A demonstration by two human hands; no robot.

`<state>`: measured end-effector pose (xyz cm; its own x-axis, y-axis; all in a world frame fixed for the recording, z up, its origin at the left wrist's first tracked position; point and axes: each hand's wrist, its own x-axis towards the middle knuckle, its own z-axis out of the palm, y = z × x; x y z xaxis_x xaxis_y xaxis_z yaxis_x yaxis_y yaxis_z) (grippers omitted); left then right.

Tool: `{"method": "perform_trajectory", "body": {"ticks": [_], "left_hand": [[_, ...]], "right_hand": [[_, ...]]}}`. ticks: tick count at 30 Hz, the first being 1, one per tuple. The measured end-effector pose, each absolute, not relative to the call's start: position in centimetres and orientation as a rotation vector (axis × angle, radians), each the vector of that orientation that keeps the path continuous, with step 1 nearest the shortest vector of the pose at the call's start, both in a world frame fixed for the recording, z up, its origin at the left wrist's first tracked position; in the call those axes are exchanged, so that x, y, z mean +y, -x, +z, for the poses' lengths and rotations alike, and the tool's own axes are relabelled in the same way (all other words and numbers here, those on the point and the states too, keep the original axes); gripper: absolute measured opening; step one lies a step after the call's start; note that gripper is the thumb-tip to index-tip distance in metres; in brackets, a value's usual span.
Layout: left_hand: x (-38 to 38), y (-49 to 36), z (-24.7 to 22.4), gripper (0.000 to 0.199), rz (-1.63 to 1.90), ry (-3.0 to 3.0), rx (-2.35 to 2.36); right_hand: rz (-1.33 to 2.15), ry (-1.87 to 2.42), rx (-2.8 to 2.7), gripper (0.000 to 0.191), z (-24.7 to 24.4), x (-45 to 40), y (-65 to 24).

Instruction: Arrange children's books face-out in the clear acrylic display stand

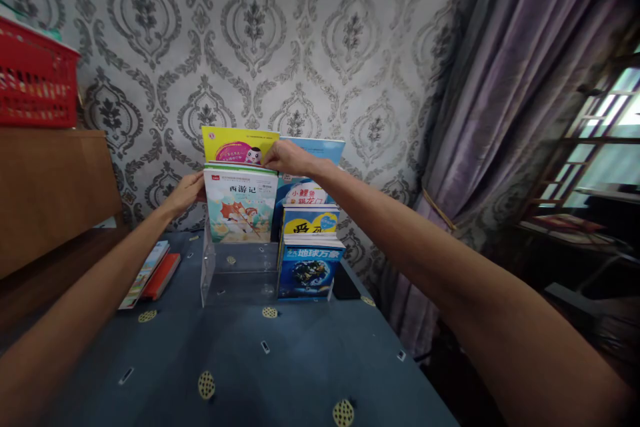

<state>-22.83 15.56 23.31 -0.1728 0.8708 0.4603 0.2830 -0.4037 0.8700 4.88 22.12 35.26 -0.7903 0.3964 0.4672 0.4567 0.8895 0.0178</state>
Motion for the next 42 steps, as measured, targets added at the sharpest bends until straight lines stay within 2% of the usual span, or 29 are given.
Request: {"method": "perform_trajectory", "body": {"ticks": [5,9,12,16,19,22,31,42], "left_hand": [[15.6,22.6,21.8,0.07,1.71,-1.585,1.331],[14.8,21.8,22.6,0.072,1.84,-1.659,1.306],[14.1,21.1,23.8,0.069,1.914,-1.903,1.376],[13.6,20.4,24.4,0.065,1.796,-2.253,1.733],[13.7,20.2,24.2,0.061,1.707,-2.279,2.035],[14.1,20.2,24.1,0.058,1.696,-2.294,2.135],[16.1,20.3,24.0,0.046,1.876,-2.198,1.967],[15.9,18.7,23.3,0.055,2.03,-1.957,1.808]], "right_hand": [[-0.022,0.519,-2.653,0.017,35.0,23.2,-5.1],[-0.023,0.531,-2.645,0.019,35.0,22.6,-5.3],[-0.12,0.553,-2.653,0.023,34.8,21.6,-5.3],[-0.238,0.582,-2.641,0.031,33.8,19.6,-5.2],[-0.355,0.685,-2.624,0.027,33.1,18.4,-4.9],[-0.509,0.836,-2.593,0.03,32.6,17.7,-4.6],[-0.792,0.785,-2.466,0.031,31.2,19.4,-3.6],[-0.872,0.756,-2.338,0.03,29.9,21.2,-3.0]]}}
